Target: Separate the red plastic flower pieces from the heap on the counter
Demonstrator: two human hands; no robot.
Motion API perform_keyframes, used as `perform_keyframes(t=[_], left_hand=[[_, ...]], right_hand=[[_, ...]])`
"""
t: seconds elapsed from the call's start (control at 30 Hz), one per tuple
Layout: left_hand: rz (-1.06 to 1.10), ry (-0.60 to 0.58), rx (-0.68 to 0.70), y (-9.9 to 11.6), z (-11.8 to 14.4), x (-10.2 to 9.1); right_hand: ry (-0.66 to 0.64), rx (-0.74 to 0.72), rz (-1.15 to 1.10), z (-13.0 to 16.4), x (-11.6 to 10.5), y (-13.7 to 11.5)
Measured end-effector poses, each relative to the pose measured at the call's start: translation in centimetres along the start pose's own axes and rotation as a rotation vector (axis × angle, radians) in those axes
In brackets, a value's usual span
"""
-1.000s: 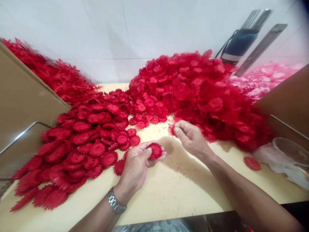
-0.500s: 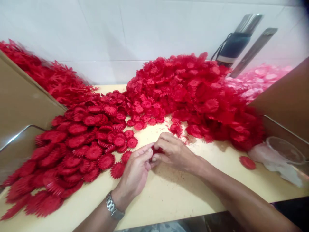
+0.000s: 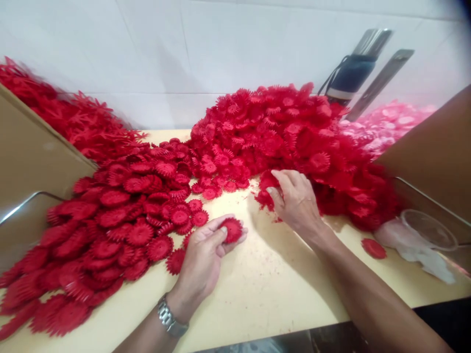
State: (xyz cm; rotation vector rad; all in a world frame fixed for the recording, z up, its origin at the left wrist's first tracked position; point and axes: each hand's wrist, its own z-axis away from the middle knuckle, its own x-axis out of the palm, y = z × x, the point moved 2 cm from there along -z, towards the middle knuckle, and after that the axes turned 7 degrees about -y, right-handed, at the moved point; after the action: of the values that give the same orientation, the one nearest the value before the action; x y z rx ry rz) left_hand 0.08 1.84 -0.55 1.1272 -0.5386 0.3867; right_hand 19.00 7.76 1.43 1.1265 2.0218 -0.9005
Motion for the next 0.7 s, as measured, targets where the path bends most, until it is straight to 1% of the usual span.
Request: perform_keyframes(t=[0.07, 0.1, 0.17, 0.23, 0.3, 0.37, 0.53, 0.7], left_hand=[[0.041, -0.074, 0.008, 0.0, 0.0, 0.2], [0.057, -0.104, 0.013, 0.0, 0.1, 0.3], [0.068, -0.150, 0.010, -0.2, 0.0, 0.5], [0.040, -0.177, -0.012, -0.4, 0.0, 0.7], [-0.007, -0.179, -0.024, -0.6, -0.1, 0.8], [-0.047, -0.160, -0.011, -0.7, -0.1, 0.8], [-0.085, -0.100, 0.025, -0.8, -0.1, 0.5], [-0.089, -0.113, 0.020, -0.9, -0.1, 0.5]], right_hand=[[-0.002, -0.088, -0.138, 0.3, -0.2, -1.1], [-0.037, -0.154, -0.240, 0.5, 0.0, -2.0], [-0.169, -0.285, -0.401, 1.2, 0.6, -4.0], [-0.295, -0.347, -0.465, 1.8, 1.6, -5.4], [-0.361, -0.333, -0.492, 2.2, 2.4, -5.9], [-0.375, -0.308, -0.534, 2.3, 2.7, -5.8], [-0.394, -0.219, -0.671, 2.0, 2.2, -5.4], [-0.440, -0.150, -0.731, 1.9, 2.1, -5.5]])
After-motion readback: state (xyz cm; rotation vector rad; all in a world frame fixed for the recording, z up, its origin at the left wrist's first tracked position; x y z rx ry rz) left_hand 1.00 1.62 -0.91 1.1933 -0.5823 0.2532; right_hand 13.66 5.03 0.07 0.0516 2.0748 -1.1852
